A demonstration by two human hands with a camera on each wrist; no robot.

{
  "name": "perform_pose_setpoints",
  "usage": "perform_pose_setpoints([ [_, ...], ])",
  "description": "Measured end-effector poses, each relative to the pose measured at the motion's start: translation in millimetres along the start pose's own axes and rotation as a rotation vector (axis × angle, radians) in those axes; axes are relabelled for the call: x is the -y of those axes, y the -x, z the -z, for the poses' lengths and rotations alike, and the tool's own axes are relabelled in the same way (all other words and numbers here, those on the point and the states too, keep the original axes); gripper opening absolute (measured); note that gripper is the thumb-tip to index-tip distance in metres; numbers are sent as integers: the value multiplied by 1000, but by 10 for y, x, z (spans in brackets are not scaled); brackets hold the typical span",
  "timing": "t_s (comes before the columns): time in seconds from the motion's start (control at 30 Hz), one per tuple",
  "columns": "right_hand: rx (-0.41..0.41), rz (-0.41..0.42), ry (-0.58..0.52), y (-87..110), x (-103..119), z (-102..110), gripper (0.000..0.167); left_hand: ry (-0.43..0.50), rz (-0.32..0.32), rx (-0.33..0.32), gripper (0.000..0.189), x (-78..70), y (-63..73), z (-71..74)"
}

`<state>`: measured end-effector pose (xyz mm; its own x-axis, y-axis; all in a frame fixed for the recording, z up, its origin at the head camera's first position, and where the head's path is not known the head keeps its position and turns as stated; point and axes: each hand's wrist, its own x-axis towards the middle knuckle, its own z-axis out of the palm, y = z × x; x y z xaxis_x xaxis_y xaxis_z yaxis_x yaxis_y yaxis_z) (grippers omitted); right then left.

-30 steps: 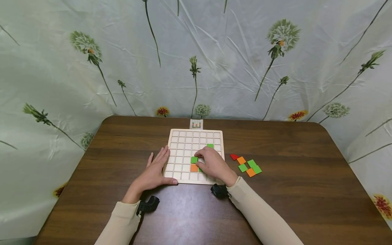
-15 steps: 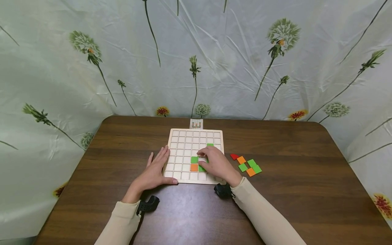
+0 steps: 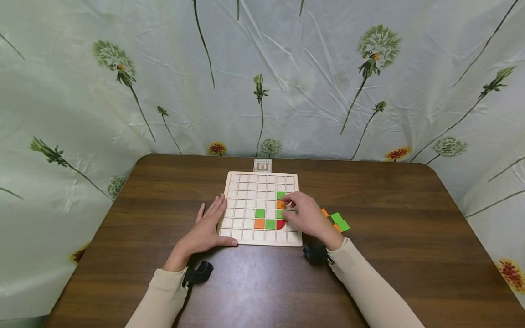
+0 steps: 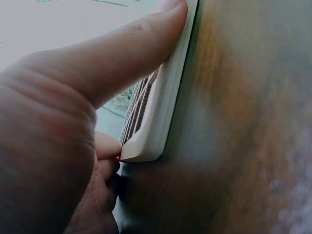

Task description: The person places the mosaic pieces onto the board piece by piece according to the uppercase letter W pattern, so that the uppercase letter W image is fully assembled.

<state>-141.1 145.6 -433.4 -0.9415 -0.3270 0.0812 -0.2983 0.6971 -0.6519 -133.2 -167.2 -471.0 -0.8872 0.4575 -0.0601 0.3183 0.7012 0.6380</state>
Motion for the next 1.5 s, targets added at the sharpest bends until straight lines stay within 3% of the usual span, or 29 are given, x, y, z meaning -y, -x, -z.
perform_pose_setpoints([
  [0.43, -75, -33, 18, 130, -250, 192, 35, -6, 2, 0, 126, 12, -4, -6],
  [1.23, -70, -76, 94, 406, -621, 448, 33, -4, 8, 1, 125, 1, -4, 1],
  [1.5, -41, -173, 120, 424, -653, 469, 32, -1, 16, 3, 125, -12, 3, 4],
])
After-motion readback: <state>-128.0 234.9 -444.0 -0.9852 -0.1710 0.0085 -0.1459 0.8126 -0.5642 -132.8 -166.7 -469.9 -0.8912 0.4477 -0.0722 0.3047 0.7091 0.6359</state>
